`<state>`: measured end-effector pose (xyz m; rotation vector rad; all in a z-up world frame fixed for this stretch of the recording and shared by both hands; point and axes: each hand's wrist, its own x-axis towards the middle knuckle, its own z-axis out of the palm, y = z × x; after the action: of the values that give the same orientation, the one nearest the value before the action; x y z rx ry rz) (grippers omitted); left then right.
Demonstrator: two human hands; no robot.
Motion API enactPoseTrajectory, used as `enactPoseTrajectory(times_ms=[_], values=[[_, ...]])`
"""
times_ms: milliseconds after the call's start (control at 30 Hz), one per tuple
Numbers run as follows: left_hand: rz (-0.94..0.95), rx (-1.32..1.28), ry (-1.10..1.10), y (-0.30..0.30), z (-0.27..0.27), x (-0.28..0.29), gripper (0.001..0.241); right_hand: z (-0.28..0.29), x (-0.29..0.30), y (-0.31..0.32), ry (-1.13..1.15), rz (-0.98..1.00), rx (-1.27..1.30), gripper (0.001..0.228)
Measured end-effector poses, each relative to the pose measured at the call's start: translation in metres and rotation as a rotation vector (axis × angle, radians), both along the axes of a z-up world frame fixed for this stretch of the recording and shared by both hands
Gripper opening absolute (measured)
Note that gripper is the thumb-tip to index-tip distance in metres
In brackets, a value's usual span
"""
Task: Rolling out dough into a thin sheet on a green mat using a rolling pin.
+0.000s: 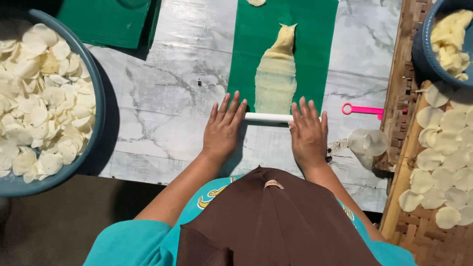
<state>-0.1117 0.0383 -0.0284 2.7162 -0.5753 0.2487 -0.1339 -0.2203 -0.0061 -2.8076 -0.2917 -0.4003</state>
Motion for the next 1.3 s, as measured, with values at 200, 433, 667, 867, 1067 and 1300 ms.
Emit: enactPoseTrajectory(times_ms=[200, 433, 667, 867, 1067, 1300], values=[[-0.032, -0.048, -0.271, 0.017, 0.012, -0.008, 0.031, -0.008, -0.021, -0.016, -0.148, 0.119, 0.052, 0.042], [-0.086, -0.041, -0.389, 0.012, 0.041, 0.039, 0.029, 0.009, 0.011, -0.018, -0.166, 0.114, -0.025, 0.048], [0.037, -0.054, 0.044, -0.027, 0.008, 0.077, 0.06, -0.008, 0.065, 0.005, 0.133, -0.149, -0.095, 0.063], [0.104, -0.014, 0.155, -0.041, 0.027, 0.148, 0.061, -0.012, 0.153, 0.001, -0.031, -0.185, -0.186, 0.058], [0.135, 0.059, 0.302, -0.048, 0.02, 0.23, 0.069, -0.006, 0.226, -0.006, 0.034, -0.201, -0.15, 0.065], [0.088, 0.078, 0.2, -0.041, 0.026, 0.183, 0.067, -0.012, 0.169, 0.001, 0.073, -0.198, -0.162, 0.075]])
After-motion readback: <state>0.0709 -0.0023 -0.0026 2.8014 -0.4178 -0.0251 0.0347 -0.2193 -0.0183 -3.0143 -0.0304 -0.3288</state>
